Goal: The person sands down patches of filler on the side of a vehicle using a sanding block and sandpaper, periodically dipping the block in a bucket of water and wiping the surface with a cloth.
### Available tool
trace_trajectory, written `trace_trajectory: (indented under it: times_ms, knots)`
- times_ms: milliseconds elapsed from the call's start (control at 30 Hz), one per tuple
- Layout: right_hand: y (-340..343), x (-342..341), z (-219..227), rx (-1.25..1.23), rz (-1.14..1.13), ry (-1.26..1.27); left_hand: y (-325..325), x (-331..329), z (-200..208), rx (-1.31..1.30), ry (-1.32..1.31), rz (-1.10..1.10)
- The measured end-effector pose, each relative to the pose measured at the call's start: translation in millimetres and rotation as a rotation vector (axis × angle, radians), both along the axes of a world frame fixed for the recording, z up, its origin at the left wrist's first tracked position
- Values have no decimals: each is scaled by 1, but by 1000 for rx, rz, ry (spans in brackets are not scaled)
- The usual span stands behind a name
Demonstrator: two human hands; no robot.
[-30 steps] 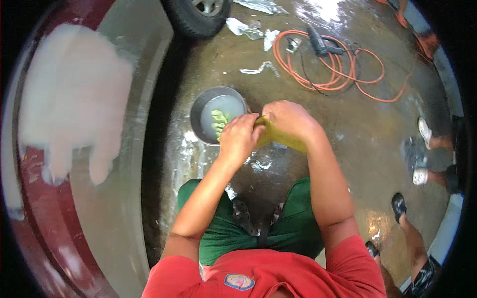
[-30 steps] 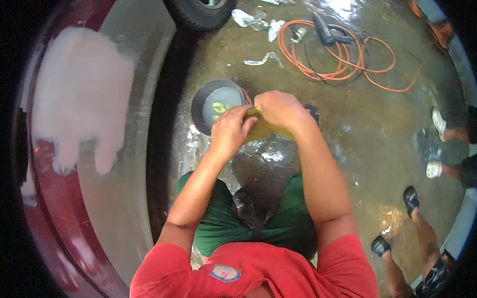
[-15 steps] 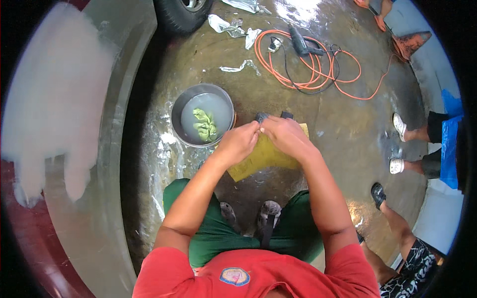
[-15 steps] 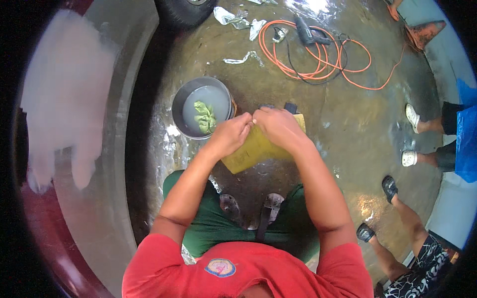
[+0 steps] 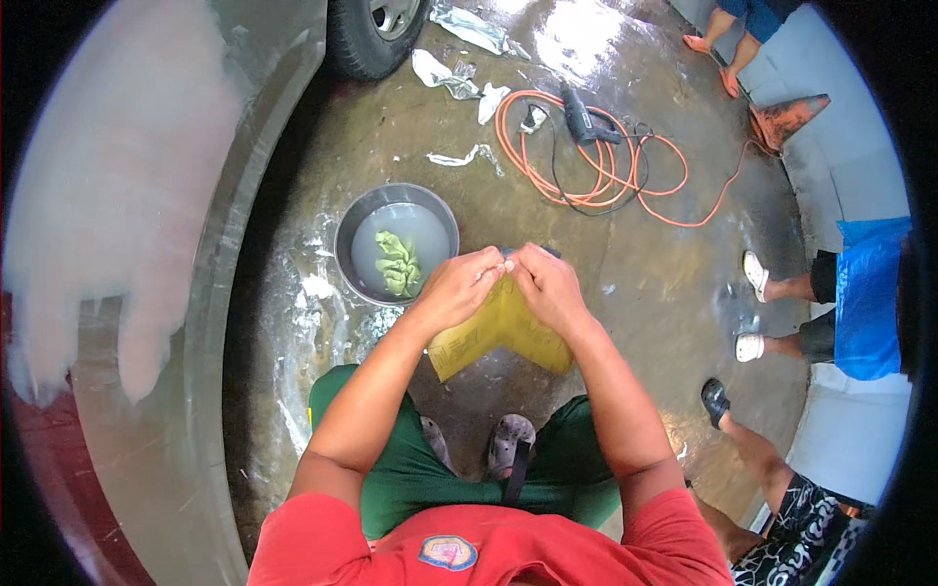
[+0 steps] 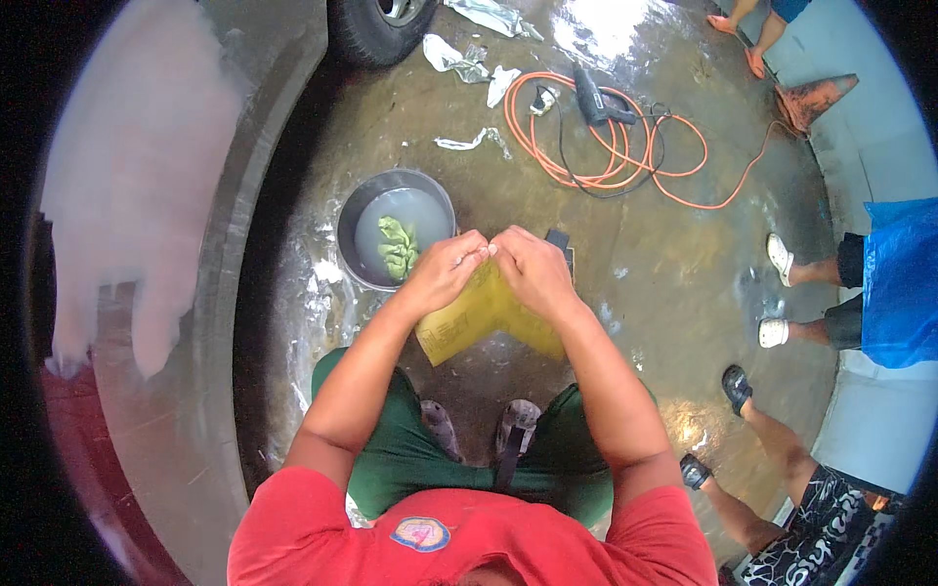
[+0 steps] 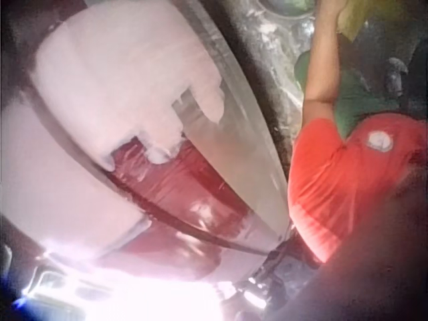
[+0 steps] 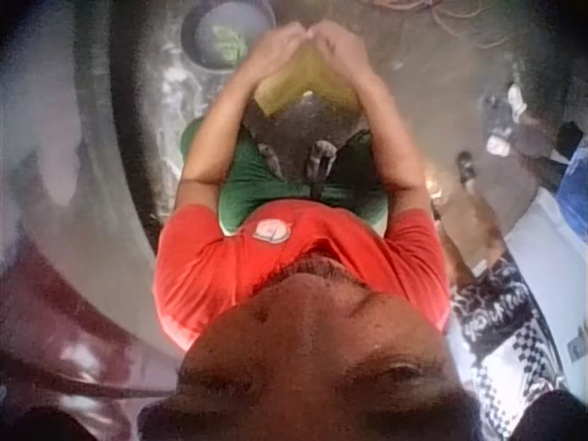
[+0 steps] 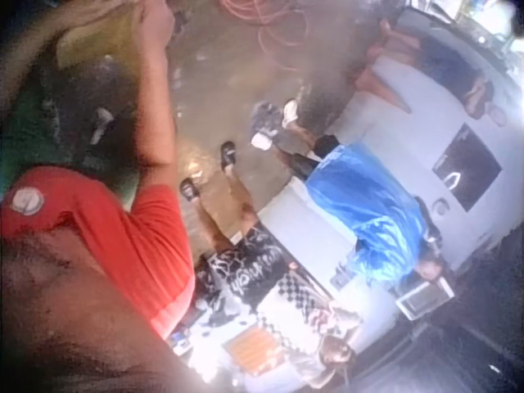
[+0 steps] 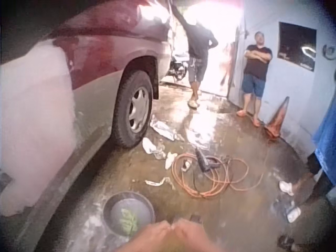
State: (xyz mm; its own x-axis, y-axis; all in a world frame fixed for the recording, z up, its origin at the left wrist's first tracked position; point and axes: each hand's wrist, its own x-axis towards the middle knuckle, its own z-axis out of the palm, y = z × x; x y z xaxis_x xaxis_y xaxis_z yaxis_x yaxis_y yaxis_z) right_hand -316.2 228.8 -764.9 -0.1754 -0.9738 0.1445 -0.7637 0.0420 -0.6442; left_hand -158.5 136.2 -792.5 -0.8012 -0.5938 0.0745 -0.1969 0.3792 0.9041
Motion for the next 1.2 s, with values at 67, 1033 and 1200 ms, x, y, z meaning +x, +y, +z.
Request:
trace_trajectory:
  times_ms: [67, 1033, 1200]
  knots:
    - [0, 1, 5, -23, 4, -76, -1, 0, 1, 18, 44, 9]
    - [10, -49, 43, -167, -42, 360, -41, 42, 28, -136, -87, 140]
    - [13, -51, 58, -181, -289, -71, -47, 35, 10, 1031, 622, 109]
